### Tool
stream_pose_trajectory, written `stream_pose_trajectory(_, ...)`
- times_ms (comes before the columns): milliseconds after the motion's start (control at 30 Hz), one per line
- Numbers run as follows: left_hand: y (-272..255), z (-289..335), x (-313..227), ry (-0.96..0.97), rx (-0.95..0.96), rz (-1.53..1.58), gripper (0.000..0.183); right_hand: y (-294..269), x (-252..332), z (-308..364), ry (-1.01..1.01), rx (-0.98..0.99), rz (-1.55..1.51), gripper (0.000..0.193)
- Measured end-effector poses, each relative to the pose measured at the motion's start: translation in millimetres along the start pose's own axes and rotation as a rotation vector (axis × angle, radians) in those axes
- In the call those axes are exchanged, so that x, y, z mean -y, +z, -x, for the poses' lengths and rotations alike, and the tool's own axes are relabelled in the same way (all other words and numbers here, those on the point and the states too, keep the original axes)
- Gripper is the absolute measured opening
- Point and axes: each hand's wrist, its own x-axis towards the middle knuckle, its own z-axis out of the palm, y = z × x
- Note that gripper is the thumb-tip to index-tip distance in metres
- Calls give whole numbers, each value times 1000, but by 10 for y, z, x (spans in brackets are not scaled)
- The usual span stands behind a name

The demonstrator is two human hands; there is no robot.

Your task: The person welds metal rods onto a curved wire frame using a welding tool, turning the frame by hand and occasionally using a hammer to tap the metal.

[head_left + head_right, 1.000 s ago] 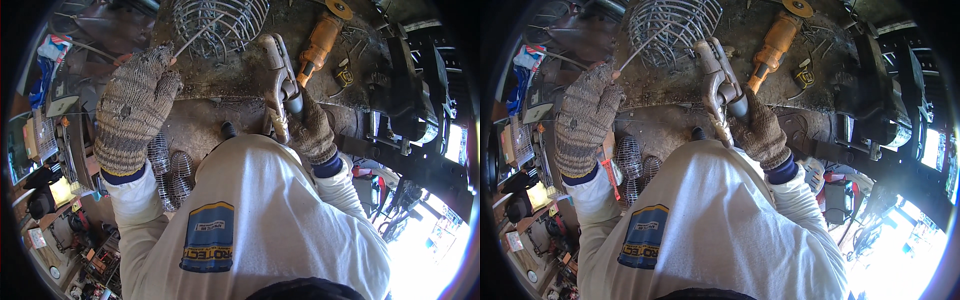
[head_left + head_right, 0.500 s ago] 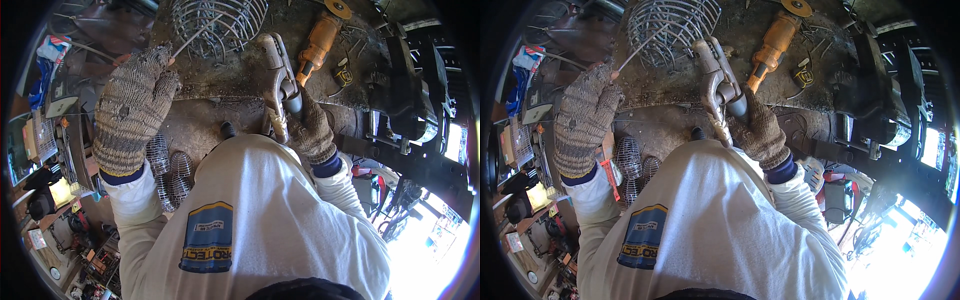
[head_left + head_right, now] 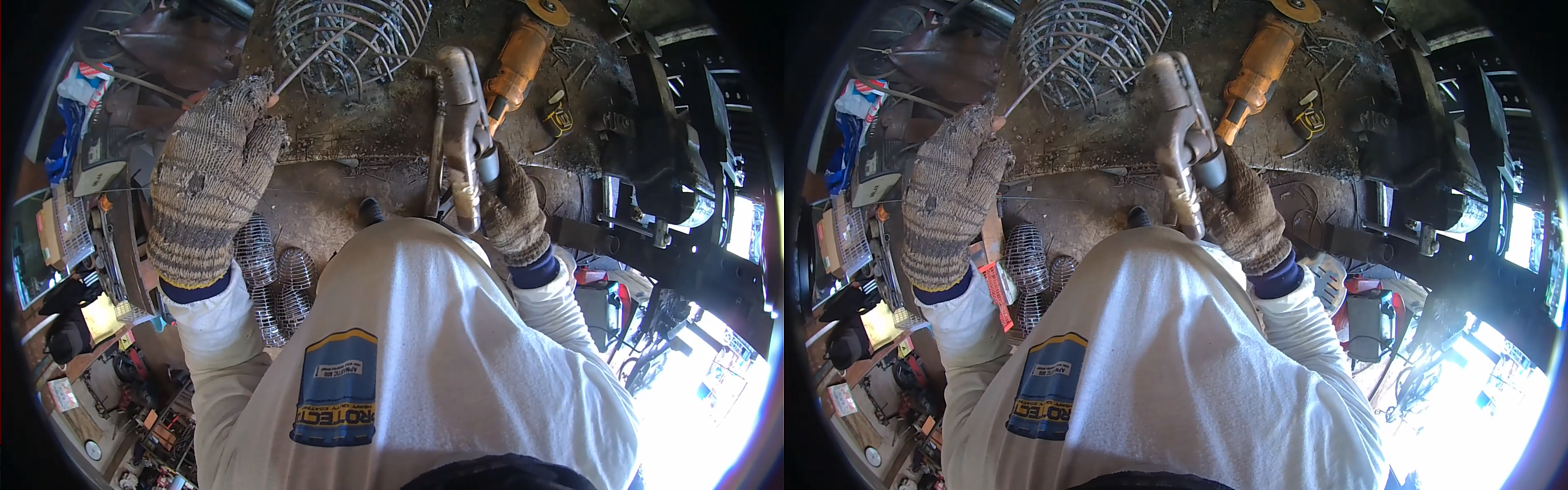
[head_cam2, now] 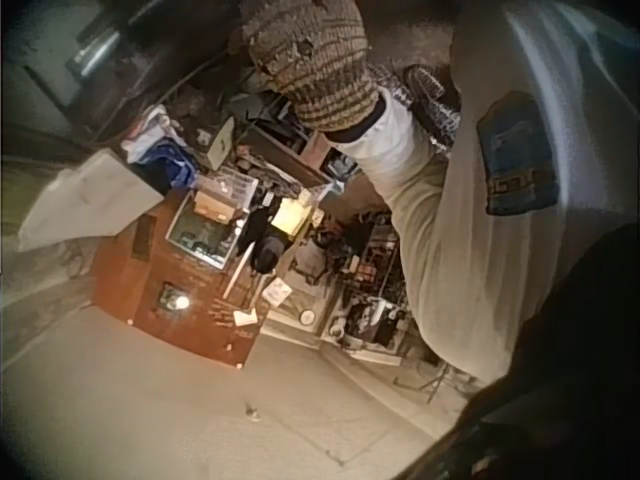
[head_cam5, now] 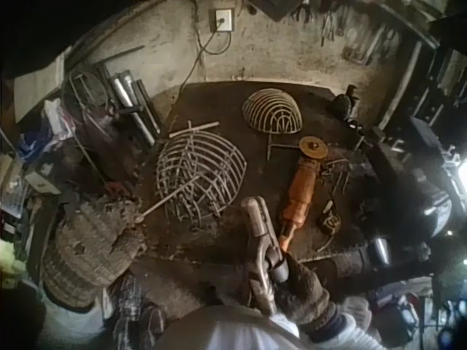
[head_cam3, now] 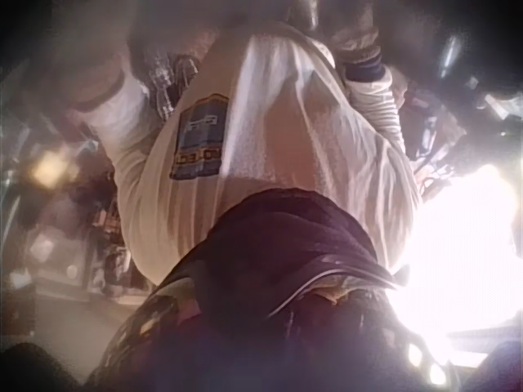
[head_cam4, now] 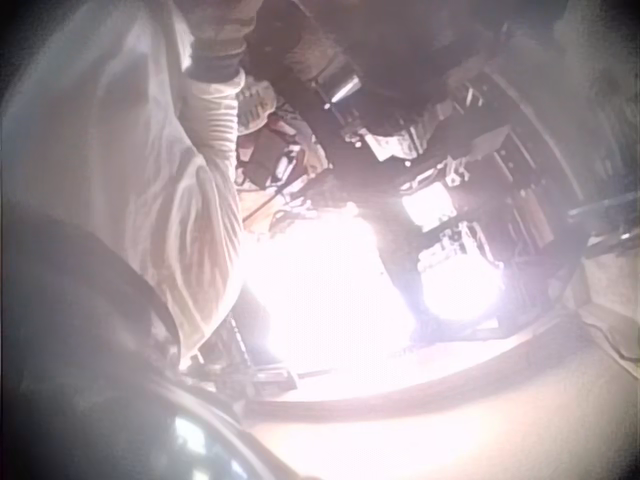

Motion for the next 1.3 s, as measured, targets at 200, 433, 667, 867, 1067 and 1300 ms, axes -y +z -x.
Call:
stream_pose_trajectory(200, 8, 9, 21, 109, -60, -59, 34, -124, -232, 54, 81, -49, -290, 52)
stream_pose_trajectory(433, -21, -44, 6, 26, 53, 36, 37, -158, -198, -86, 18, -8, -960, 61)
stream_pose_trajectory(667, -98, -47, -86, 99, 50, -38, 33, -67, 124, -263, -17, -177, -732, 52)
stream_pose_trajectory(867, -118, -67, -105, -63, 128, 41, 37, -147, -241, -310, 75, -158, -872, 58)
stream_pose_trajectory(1067, -100, -76, -88, -73, 136, 51, 37, -4, -260, -640, 52, -137, -988, 50)
stream_pose_trajectory(1300, -105, -79, -108, -109, 138, 58, 37, 183, -33, -874, 122, -37, -971, 50)
